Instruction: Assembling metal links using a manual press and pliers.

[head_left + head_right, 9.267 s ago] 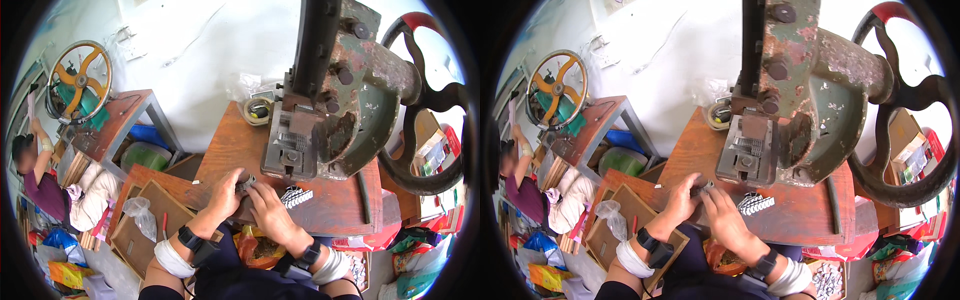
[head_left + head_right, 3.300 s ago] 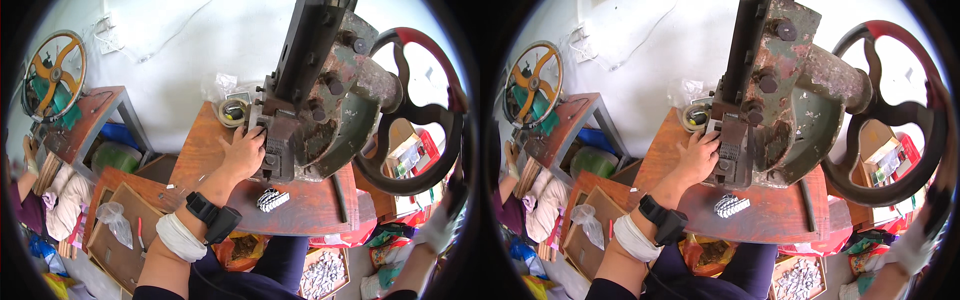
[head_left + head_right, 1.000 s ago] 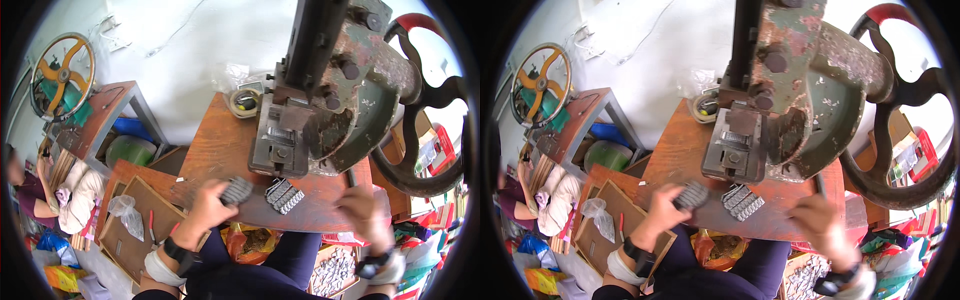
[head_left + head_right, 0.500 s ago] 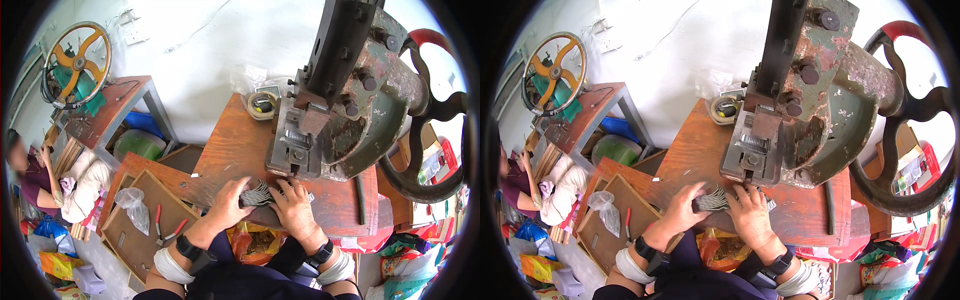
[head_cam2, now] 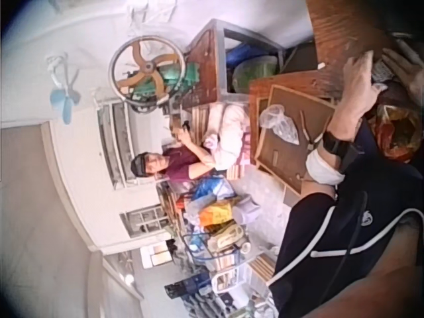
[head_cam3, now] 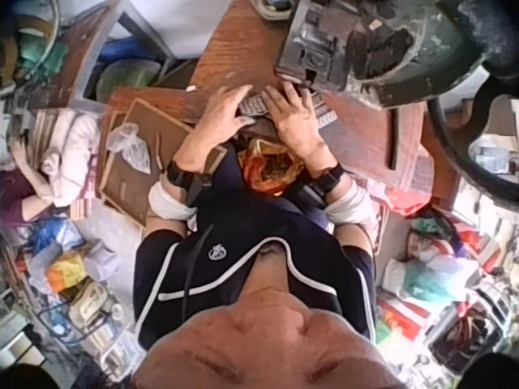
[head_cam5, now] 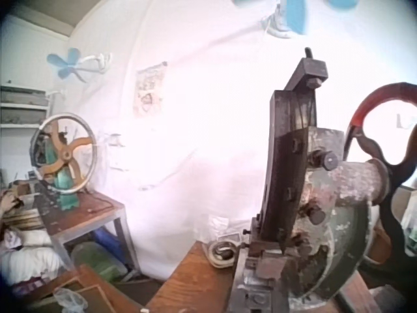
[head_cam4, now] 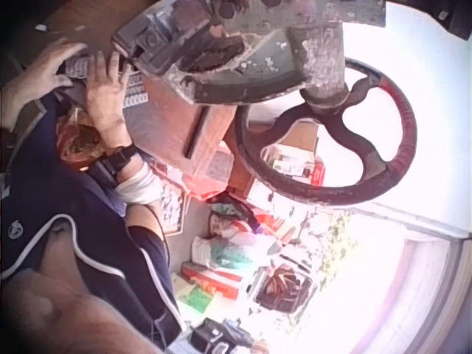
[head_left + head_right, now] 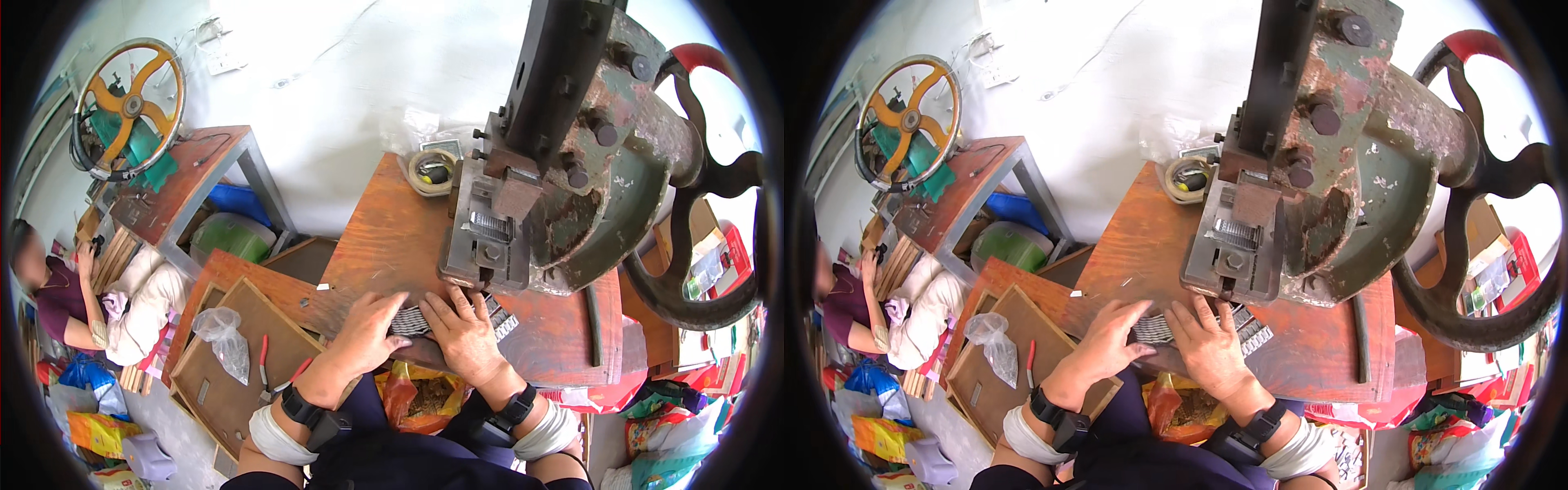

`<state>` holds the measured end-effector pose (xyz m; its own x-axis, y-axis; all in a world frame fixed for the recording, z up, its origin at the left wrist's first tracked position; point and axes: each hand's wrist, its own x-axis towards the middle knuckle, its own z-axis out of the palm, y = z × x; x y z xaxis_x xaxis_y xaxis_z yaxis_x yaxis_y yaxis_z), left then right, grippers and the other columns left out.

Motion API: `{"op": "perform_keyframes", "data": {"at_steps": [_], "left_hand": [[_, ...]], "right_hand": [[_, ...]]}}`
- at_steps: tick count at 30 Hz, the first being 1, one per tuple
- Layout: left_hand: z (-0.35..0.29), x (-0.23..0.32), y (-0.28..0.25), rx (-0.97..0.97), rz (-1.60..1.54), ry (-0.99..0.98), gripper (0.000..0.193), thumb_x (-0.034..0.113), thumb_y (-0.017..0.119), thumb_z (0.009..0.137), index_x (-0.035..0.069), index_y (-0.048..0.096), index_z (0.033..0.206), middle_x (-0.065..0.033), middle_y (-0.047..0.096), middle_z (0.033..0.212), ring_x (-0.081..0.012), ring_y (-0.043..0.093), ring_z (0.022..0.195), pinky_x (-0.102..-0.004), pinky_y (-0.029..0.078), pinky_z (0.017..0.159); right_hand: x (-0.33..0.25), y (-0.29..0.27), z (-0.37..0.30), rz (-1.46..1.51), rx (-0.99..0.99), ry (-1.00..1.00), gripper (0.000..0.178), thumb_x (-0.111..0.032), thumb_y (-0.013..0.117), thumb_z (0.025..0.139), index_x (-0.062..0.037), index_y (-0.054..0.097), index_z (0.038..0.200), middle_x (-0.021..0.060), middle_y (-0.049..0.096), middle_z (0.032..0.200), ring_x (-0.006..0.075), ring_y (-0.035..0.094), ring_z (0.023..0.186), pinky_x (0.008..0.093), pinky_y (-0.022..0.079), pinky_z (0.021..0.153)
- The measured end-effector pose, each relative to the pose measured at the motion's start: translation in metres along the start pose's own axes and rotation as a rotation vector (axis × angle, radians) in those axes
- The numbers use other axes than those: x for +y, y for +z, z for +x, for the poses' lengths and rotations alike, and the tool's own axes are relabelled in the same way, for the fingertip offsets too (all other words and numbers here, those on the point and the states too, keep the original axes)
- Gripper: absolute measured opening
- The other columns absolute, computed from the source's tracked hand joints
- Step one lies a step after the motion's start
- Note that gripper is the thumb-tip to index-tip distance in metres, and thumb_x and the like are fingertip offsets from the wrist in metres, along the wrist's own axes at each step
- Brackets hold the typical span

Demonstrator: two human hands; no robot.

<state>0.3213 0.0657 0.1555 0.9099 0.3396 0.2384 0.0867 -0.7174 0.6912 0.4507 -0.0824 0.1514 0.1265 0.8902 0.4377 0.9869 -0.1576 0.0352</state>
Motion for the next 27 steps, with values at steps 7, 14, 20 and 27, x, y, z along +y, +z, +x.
{"op": "perform_keyframes", "data": {"at_steps": [7, 14, 20, 27], "left_hand": [[0.015, 0.008, 0.033, 0.129, 0.34, 0.21, 0.041, 0.026, 0.077, 0.063, 0.002, 0.057, 0.09, -0.0109, 0.052, 0.086, -0.0285, 0.051, 0.085, -0.0417, 0.041, 0.074], [-0.002, 0.015, 0.026, 0.229, -0.438, -0.149, 0.028, 0.018, 0.071, 0.078, -0.003, 0.062, 0.094, -0.01, 0.065, 0.083, -0.0162, 0.061, 0.073, -0.0274, 0.047, 0.067], [-0.067, -0.001, 0.041, -0.44, -0.984, -0.637, 0.032, 0.023, 0.067, 0.083, -0.005, 0.062, 0.099, -0.0041, 0.063, 0.085, -0.0089, 0.056, 0.078, -0.023, 0.045, 0.07], [-0.116, -0.061, 0.171, -0.595, -1.735, -1.233, 0.037, 0.041, 0.046, 0.093, 0.004, 0.051, 0.09, -0.006, 0.054, 0.067, -0.0144, 0.052, 0.056, -0.0242, 0.041, 0.053]], "right_hand": [[0.018, -0.019, -0.024, 0.291, 0.128, 0.131, 0.051, -0.002, 0.068, 0.061, -0.0006, 0.058, 0.111, 0.0137, 0.056, 0.115, 0.0331, 0.05, 0.111, 0.0412, 0.042, 0.093], [0.06, -0.045, -0.058, 0.349, -0.016, 0.098, 0.053, -0.023, 0.071, 0.067, -0.0025, 0.056, 0.113, 0.016, 0.053, 0.116, 0.0364, 0.049, 0.107, 0.0453, 0.04, 0.092], [0.067, -0.016, -0.042, 0.292, -0.143, 0.024, 0.078, -0.043, 0.071, 0.065, -0.0071, 0.045, 0.129, 0.0166, 0.045, 0.128, 0.0357, 0.04, 0.12, 0.047, 0.029, 0.102], [0.049, -0.026, -0.058, 0.376, -0.191, 0.104, 0.095, -0.058, 0.071, 0.053, -0.0066, 0.045, 0.129, 0.0186, 0.032, 0.136, 0.0416, 0.031, 0.124, 0.0501, 0.03, 0.1]]}}
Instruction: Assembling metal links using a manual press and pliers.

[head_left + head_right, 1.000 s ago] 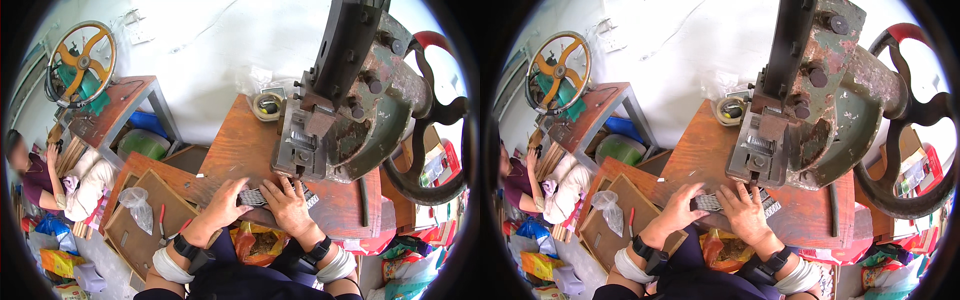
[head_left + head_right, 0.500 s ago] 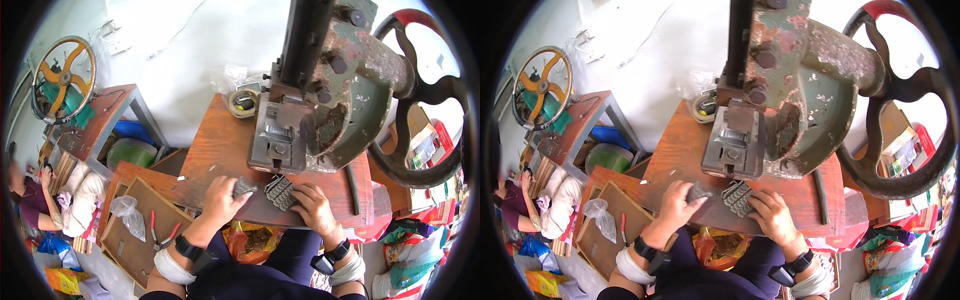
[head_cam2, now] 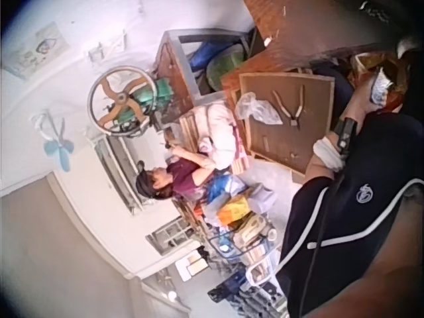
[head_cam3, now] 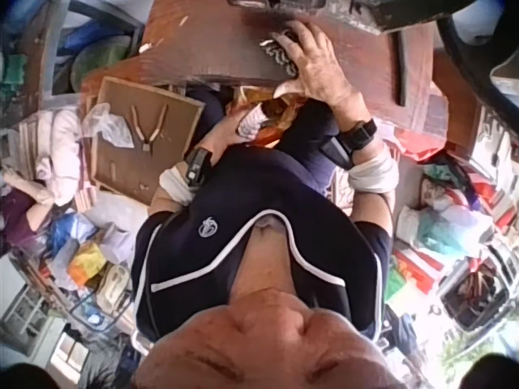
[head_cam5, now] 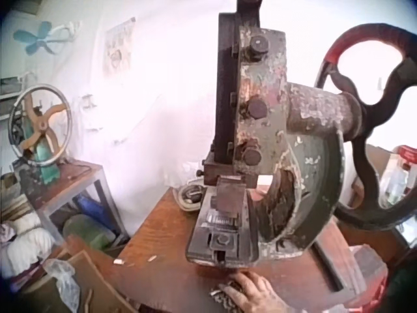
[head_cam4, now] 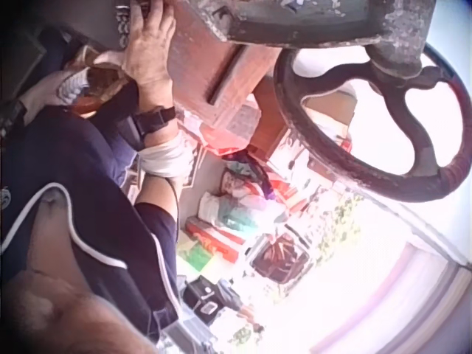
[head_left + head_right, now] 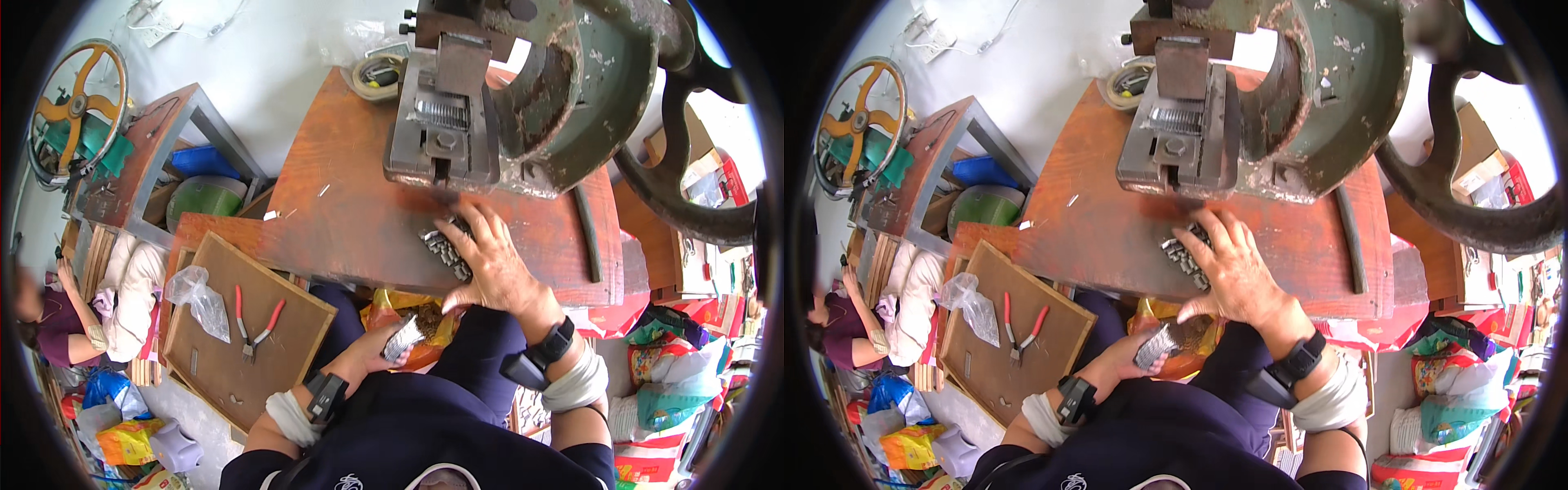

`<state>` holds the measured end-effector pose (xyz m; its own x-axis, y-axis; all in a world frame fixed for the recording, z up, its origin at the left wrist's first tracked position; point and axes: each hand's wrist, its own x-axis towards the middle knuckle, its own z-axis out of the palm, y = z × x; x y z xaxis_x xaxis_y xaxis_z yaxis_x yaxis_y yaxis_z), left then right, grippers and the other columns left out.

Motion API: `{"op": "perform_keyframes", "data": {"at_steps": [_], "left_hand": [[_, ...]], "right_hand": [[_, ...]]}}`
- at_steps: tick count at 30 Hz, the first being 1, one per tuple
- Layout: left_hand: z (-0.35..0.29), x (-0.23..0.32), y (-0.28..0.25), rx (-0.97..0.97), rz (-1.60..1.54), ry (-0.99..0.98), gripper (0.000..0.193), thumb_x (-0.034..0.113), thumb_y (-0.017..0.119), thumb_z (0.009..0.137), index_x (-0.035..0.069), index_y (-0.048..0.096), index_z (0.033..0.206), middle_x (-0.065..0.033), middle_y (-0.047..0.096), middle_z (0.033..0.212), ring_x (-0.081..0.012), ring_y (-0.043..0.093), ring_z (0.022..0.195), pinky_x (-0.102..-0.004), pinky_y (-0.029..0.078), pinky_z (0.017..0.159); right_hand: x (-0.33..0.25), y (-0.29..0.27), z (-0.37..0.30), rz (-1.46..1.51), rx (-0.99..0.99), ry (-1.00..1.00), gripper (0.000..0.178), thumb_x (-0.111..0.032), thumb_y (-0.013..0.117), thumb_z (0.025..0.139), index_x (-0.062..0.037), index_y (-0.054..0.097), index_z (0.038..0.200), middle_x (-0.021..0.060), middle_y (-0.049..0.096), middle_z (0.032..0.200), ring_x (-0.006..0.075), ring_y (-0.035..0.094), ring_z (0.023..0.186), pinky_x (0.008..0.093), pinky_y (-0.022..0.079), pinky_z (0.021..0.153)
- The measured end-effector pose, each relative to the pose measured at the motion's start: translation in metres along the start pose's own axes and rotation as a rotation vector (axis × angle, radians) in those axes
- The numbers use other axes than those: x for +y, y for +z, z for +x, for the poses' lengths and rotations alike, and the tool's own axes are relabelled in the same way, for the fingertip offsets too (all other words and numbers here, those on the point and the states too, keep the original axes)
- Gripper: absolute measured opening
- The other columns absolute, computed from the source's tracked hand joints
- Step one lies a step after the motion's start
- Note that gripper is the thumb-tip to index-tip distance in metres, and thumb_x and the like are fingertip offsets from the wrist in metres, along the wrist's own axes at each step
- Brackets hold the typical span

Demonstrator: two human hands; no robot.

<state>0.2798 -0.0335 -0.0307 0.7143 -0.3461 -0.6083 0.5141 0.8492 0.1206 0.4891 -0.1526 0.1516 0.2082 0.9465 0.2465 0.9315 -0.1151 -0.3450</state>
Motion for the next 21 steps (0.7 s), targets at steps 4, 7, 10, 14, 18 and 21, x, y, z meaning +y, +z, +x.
{"op": "perform_keyframes", "data": {"at_steps": [4, 7, 10, 14, 18, 21], "left_hand": [[-0.003, 0.003, 0.012, -0.169, -0.205, 0.032, 0.039, 0.042, 0.045, 0.092, 0.004, 0.053, 0.095, -0.0087, 0.052, 0.074, -0.0168, 0.051, 0.065, -0.029, 0.042, 0.06], [-0.019, 0.001, 0.023, -0.186, -0.244, 0.069, 0.042, 0.045, 0.042, 0.092, 0.004, 0.053, 0.097, -0.0089, 0.051, 0.075, -0.0174, 0.049, 0.067, -0.0287, 0.04, 0.061], [-0.034, -0.001, 0.034, -0.177, -0.264, 0.129, 0.043, 0.044, 0.041, 0.092, 0.004, 0.054, 0.098, -0.0083, 0.05, 0.074, -0.0176, 0.048, 0.066, -0.0279, 0.039, 0.06], [-0.041, -0.004, 0.038, -0.178, -0.296, 0.159, 0.041, 0.042, 0.042, 0.092, 0.004, 0.054, 0.101, -0.0076, 0.049, 0.074, -0.0178, 0.047, 0.066, -0.0283, 0.039, 0.06], [-0.03, -0.01, 0.024, -0.144, -0.259, 0.144, 0.04, 0.042, 0.042, 0.092, 0.005, 0.055, 0.102, -0.0087, 0.052, 0.075, -0.0174, 0.049, 0.067, -0.0293, 0.04, 0.06], [-0.007, -0.017, -0.002, -0.044, -0.111, 0.101, 0.037, 0.041, 0.043, 0.092, 0.007, 0.055, 0.102, -0.009, 0.056, 0.077, -0.017, 0.052, 0.067, -0.0291, 0.041, 0.056]], "right_hand": [[-0.002, 0.002, 0.009, -0.117, 0.032, -0.016, 0.097, -0.058, 0.072, 0.052, -0.0065, 0.044, 0.129, 0.0147, 0.033, 0.137, 0.0398, 0.031, 0.125, 0.0493, 0.03, 0.1], [-0.009, 0.0, 0.006, -0.086, -0.011, -0.091, 0.092, -0.051, 0.075, 0.052, -0.0058, 0.046, 0.126, 0.0109, 0.043, 0.129, 0.0318, 0.037, 0.122, 0.0435, 0.03, 0.1], [-0.018, 0.006, -0.009, -0.188, 0.007, -0.011, 0.086, -0.045, 0.076, 0.054, -0.007, 0.047, 0.125, 0.0096, 0.045, 0.124, 0.031, 0.039, 0.119, 0.0441, 0.03, 0.1], [-0.024, 0.015, -0.026, -0.344, 0.101, -0.035, 0.067, -0.034, 0.073, 0.064, -0.0089, 0.05, 0.122, 0.0071, 0.048, 0.114, 0.0274, 0.045, 0.109, 0.0413, 0.037, 0.09], [-0.019, 0.016, -0.036, -0.372, 0.212, -0.134, 0.045, -0.017, 0.063, 0.067, -0.0065, 0.056, 0.11, 0.0084, 0.053, 0.099, 0.0251, 0.053, 0.088, 0.0381, 0.043, 0.075], [-0.021, 0.015, -0.044, -0.252, 0.247, -0.166, 0.036, -0.012, 0.059, 0.065, -0.0041, 0.056, 0.1, 0.0097, 0.055, 0.091, 0.0256, 0.054, 0.077, 0.0356, 0.045, 0.066]]}}
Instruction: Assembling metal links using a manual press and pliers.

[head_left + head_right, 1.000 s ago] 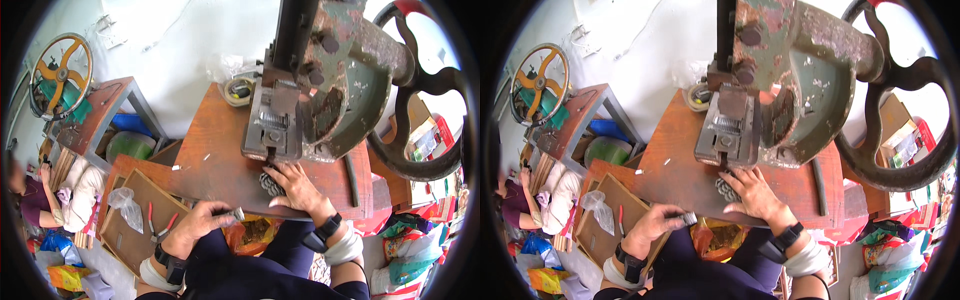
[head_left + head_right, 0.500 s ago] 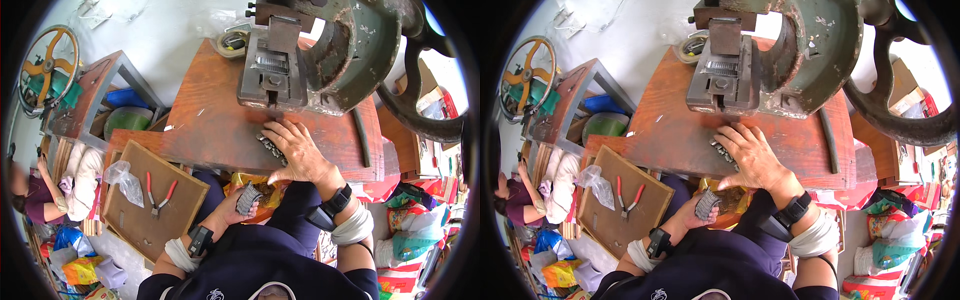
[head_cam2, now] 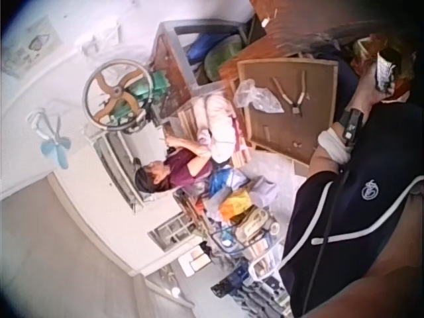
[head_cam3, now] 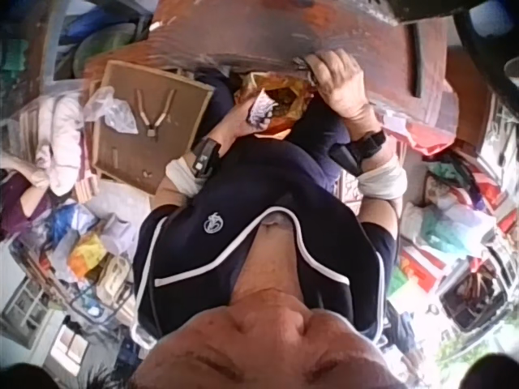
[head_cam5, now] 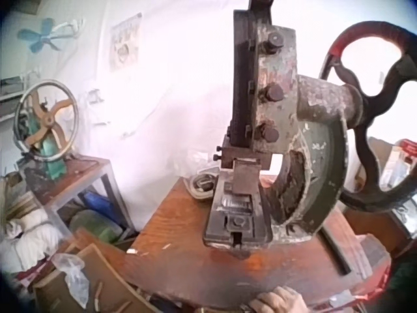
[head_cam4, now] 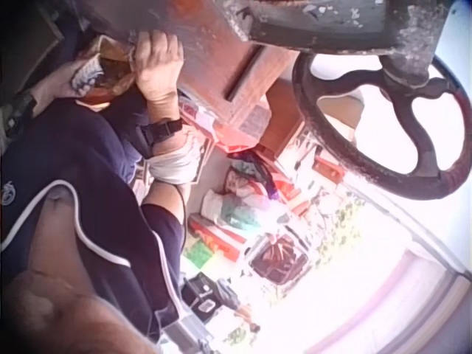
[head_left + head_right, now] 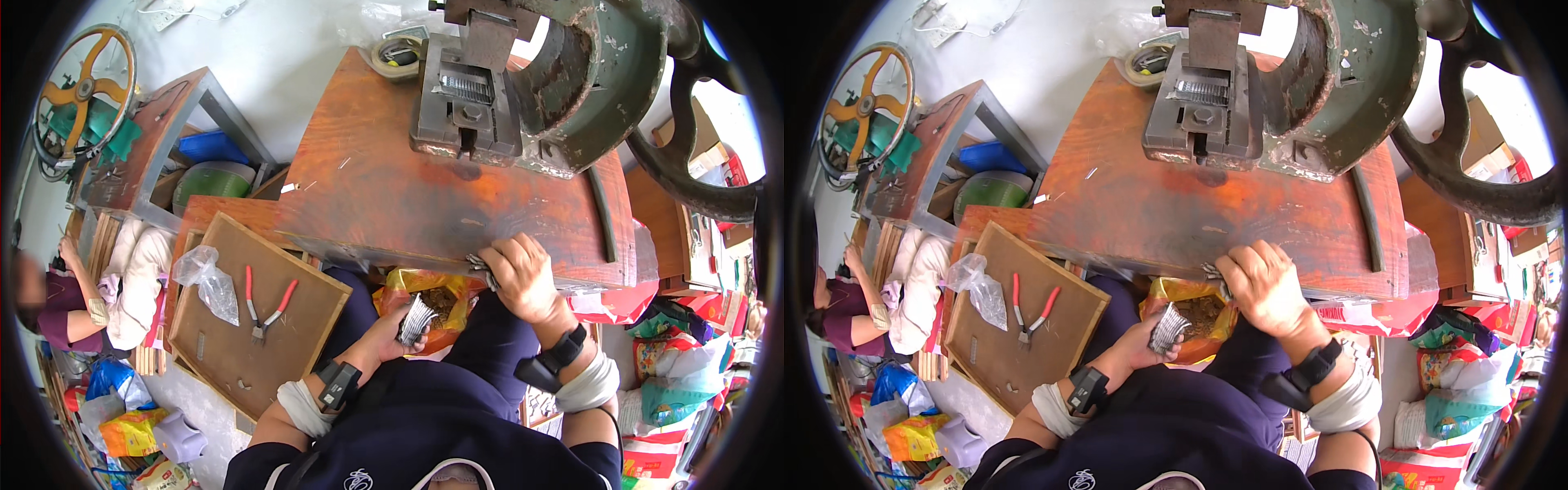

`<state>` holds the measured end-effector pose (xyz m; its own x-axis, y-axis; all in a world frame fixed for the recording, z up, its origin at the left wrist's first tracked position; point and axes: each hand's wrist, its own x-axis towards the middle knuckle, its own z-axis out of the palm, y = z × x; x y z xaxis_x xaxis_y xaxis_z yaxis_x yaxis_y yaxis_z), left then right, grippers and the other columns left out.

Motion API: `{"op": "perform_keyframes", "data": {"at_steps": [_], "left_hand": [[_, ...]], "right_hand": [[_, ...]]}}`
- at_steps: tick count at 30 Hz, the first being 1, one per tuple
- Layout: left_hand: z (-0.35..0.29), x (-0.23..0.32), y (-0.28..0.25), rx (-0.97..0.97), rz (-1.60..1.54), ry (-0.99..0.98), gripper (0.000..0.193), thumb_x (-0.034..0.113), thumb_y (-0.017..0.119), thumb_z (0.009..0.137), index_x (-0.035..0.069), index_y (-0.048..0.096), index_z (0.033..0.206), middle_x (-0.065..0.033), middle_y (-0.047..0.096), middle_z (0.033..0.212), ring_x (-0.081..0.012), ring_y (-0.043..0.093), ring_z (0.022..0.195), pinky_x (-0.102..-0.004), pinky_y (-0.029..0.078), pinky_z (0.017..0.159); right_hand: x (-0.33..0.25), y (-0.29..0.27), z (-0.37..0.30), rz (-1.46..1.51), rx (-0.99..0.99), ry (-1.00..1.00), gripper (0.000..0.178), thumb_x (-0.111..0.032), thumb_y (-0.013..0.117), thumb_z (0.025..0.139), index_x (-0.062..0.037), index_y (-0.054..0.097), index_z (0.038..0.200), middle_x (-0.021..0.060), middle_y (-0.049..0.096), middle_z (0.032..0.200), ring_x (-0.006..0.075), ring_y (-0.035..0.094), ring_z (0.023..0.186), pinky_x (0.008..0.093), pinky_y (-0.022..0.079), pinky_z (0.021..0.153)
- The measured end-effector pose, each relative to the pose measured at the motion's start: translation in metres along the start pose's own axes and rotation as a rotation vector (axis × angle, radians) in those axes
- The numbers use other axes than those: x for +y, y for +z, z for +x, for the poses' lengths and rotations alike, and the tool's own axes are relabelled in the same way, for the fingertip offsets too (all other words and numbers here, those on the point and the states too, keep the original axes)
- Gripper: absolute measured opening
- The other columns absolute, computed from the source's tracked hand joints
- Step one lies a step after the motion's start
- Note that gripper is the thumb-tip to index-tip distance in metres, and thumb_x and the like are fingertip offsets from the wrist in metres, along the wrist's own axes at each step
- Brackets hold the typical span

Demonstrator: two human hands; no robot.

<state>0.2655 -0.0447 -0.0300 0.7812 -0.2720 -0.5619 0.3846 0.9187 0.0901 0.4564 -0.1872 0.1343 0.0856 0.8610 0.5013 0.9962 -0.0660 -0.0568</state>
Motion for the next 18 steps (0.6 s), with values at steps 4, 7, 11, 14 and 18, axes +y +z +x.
{"op": "perform_keyframes", "data": {"at_steps": [4, 7, 11, 14, 18], "left_hand": [[0.057, -0.022, -0.065, 0.23, 0.262, 0.07, 0.029, 0.038, 0.05, 0.091, 0.009, 0.057, 0.096, -0.007, 0.06, 0.079, -0.0191, 0.058, 0.068, -0.0308, 0.044, 0.051], [0.123, -0.044, -0.128, 0.442, 0.974, 0.316, 0.039, 0.043, 0.05, 0.089, 0.006, 0.059, 0.099, -0.0129, 0.063, 0.09, -0.0248, 0.062, 0.081, -0.0383, 0.047, 0.062], [0.08, -0.047, -0.107, 0.242, 2.262, 0.227, 0.057, 0.054, 0.042, 0.088, 0.004, 0.064, 0.103, -0.0174, 0.061, 0.112, -0.0302, 0.057, 0.107, -0.05, 0.039, 0.088], [0.038, -0.03, -0.058, 0.094, 2.209, -0.283, 0.056, 0.053, 0.036, 0.09, 0.009, 0.066, 0.103, -0.013, 0.062, 0.112, -0.0301, 0.056, 0.108, -0.0495, 0.036, 0.093], [0.051, -0.044, -0.111, -0.166, 2.28, -0.125, 0.036, 0.038, 0.049, 0.086, 0.009, 0.07, 0.09, -0.0125, 0.066, 0.093, -0.0321, 0.061, 0.093, -0.0441, 0.043, 0.084]], "right_hand": [[-0.043, 0.006, -0.008, 0.406, 0.049, 0.168, 0.037, -0.012, 0.077, 0.063, -0.0008, 0.057, 0.093, 0.0127, 0.059, 0.086, 0.0303, 0.059, 0.073, 0.038, 0.048, 0.063], [-0.061, 0.047, -0.03, 0.648, -0.03, 0.39, 0.03, -0.011, 0.075, 0.069, 0.0003, 0.059, 0.092, 0.0122, 0.061, 0.082, 0.0262, 0.061, 0.074, 0.034, 0.05, 0.066], [-0.06, 0.129, -0.043, 1.253, 0.145, 1.072, 0.027, -0.017, 0.068, 0.081, 0.0021, 0.062, 0.099, 0.0108, 0.065, 0.081, 0.0147, 0.058, 0.07, 0.0292, 0.049, 0.069], [-0.07, 0.169, -0.05, 0.942, -0.14, 1.009, 0.027, -0.018, 0.068, 0.081, 0.0018, 0.063, 0.098, 0.0136, 0.064, 0.083, 0.0153, 0.059, 0.074, 0.0296, 0.049, 0.07], [-0.07, 0.241, -0.108, 0.818, -0.388, 0.662, 0.029, -0.018, 0.069, 0.076, 0.0007, 0.063, 0.097, 0.0191, 0.063, 0.088, 0.0304, 0.063, 0.084, 0.0377, 0.049, 0.075]]}}
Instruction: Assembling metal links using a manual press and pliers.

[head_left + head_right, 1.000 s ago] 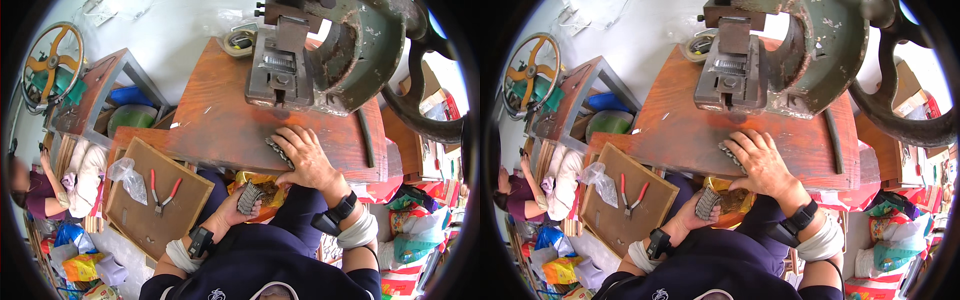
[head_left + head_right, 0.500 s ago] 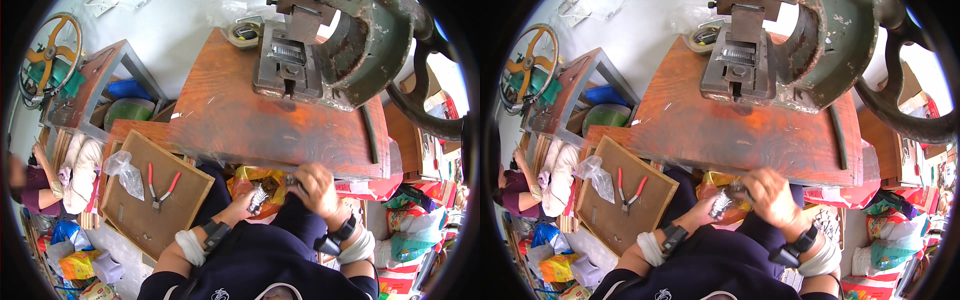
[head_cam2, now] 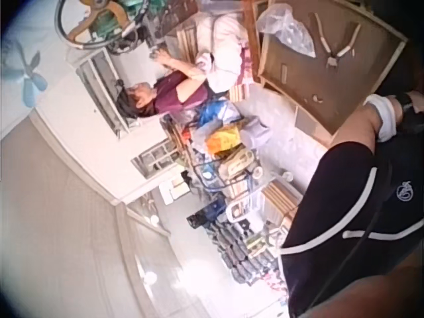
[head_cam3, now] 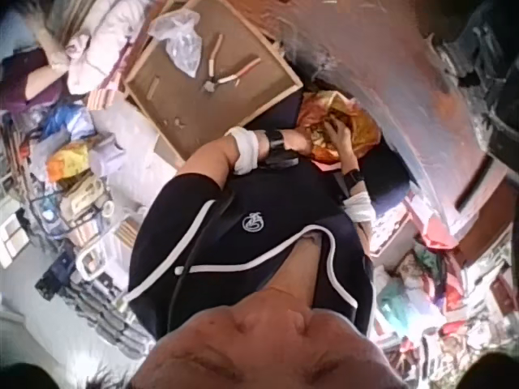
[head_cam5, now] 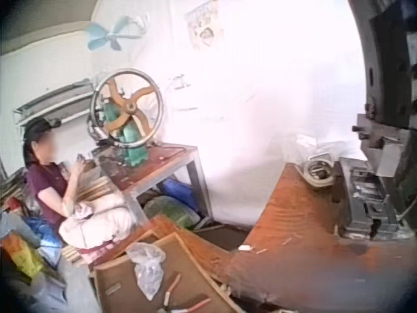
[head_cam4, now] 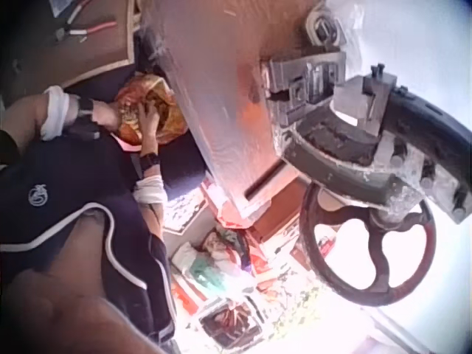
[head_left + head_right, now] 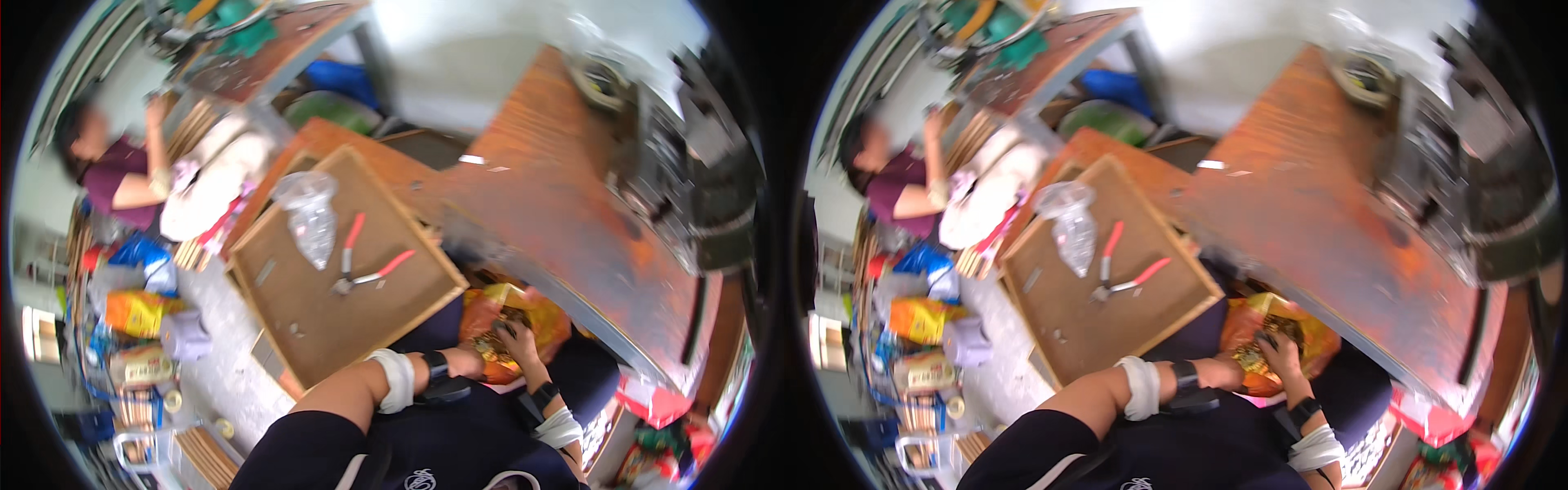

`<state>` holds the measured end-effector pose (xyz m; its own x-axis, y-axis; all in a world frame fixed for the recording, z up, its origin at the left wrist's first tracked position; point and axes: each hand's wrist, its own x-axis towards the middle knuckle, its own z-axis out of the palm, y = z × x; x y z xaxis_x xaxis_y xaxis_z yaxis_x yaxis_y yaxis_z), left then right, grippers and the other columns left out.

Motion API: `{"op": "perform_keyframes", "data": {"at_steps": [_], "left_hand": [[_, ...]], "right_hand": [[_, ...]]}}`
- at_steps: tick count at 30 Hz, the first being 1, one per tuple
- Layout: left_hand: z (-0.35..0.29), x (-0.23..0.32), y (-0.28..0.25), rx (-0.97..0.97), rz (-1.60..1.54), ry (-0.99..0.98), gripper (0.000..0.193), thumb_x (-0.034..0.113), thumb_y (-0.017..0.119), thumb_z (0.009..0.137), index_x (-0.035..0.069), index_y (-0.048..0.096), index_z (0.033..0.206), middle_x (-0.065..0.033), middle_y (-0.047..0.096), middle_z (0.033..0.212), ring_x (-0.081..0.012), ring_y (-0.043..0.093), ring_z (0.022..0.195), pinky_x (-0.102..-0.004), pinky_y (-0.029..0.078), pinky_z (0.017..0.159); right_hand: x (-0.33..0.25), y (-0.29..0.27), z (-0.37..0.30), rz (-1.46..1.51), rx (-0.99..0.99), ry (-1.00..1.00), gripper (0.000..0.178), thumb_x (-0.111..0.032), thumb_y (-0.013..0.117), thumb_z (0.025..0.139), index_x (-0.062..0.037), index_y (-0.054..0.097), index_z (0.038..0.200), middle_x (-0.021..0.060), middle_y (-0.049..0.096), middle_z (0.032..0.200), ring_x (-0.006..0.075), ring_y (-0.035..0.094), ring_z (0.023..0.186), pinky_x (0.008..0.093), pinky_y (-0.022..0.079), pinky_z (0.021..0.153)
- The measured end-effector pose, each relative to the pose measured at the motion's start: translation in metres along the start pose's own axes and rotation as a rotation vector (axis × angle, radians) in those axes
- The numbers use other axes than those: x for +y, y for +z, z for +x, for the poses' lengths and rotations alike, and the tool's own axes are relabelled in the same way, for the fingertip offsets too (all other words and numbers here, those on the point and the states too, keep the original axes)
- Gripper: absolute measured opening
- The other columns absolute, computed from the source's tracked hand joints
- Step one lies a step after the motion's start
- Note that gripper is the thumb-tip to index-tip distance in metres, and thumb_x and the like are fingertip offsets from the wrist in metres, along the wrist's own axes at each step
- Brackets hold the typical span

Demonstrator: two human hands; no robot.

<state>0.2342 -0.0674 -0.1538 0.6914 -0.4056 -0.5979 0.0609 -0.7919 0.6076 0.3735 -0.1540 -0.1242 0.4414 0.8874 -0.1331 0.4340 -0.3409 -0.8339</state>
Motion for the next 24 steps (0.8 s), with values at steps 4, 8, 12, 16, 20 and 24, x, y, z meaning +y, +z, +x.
{"op": "perform_keyframes", "data": {"at_steps": [4, 8, 12, 16, 20, 24], "left_hand": [[-0.056, 0.031, -0.031, 0.466, -0.23, -0.029, 0.02, 0.024, 0.056, 0.082, 0.007, 0.067, 0.083, -0.015, 0.063, 0.076, -0.0332, 0.062, 0.077, -0.0442, 0.047, 0.063], [-0.155, 0.022, -0.015, 1.442, -0.474, -0.077, 0.012, 0.017, 0.06, 0.082, 0.007, 0.063, 0.086, -0.0143, 0.063, 0.079, -0.0334, 0.061, 0.074, -0.0403, 0.049, 0.066], [-0.278, -0.008, 0.03, 1.778, 0.046, -0.937, 0.022, 0.015, 0.066, 0.074, 0.004, 0.06, 0.093, -0.0137, 0.057, 0.086, -0.0328, 0.053, 0.083, -0.0409, 0.044, 0.072], [-0.29, -0.038, 0.029, 1.788, 0.261, -1.017, 0.026, 0.02, 0.069, 0.072, 0.001, 0.059, 0.088, -0.0129, 0.055, 0.094, -0.0325, 0.051, 0.088, -0.0433, 0.042, 0.073], [-0.264, -0.054, -0.004, 1.513, 0.063, -1.044, 0.032, 0.024, 0.071, 0.071, 0.0, 0.06, 0.09, -0.0143, 0.057, 0.092, -0.0321, 0.052, 0.089, -0.0426, 0.043, 0.075], [-0.258, -0.053, 0.016, 1.379, -0.132, -0.975, 0.033, 0.029, 0.071, 0.071, 0.002, 0.061, 0.087, -0.0141, 0.059, 0.086, -0.0316, 0.055, 0.084, -0.0421, 0.045, 0.074]], "right_hand": [[0.09, 0.033, -0.034, -0.2, -0.26, 0.02, 0.03, -0.023, 0.063, 0.078, -0.0019, 0.064, 0.099, 0.0211, 0.064, 0.094, 0.0371, 0.06, 0.091, 0.0424, 0.047, 0.082], [0.07, 0.011, -0.036, -0.469, -0.867, 0.279, 0.033, -0.028, 0.053, 0.084, -0.0049, 0.064, 0.105, 0.0226, 0.062, 0.102, 0.0362, 0.059, 0.099, 0.0417, 0.045, 0.087], [0.051, -0.004, -0.043, -0.47, -0.665, 0.19, 0.032, -0.028, 0.053, 0.085, -0.0055, 0.063, 0.106, 0.0234, 0.062, 0.099, 0.0393, 0.059, 0.095, 0.0421, 0.046, 0.085], [-0.006, -0.011, -0.041, -0.462, -0.468, 0.103, 0.031, -0.024, 0.057, 0.083, -0.0042, 0.062, 0.106, 0.0236, 0.062, 0.095, 0.0391, 0.059, 0.093, 0.0436, 0.046, 0.083], [-0.031, -0.027, -0.048, -0.478, -0.392, 0.055, 0.031, -0.019, 0.063, 0.079, -0.0036, 0.061, 0.106, 0.0219, 0.063, 0.093, 0.038, 0.06, 0.091, 0.0424, 0.047, 0.08], [-0.029, -0.044, -0.057, -0.416, -0.323, -0.002, 0.032, -0.015, 0.067, 0.076, -0.0027, 0.061, 0.105, 0.0203, 0.064, 0.094, 0.0362, 0.061, 0.089, 0.0412, 0.048, 0.077]]}}
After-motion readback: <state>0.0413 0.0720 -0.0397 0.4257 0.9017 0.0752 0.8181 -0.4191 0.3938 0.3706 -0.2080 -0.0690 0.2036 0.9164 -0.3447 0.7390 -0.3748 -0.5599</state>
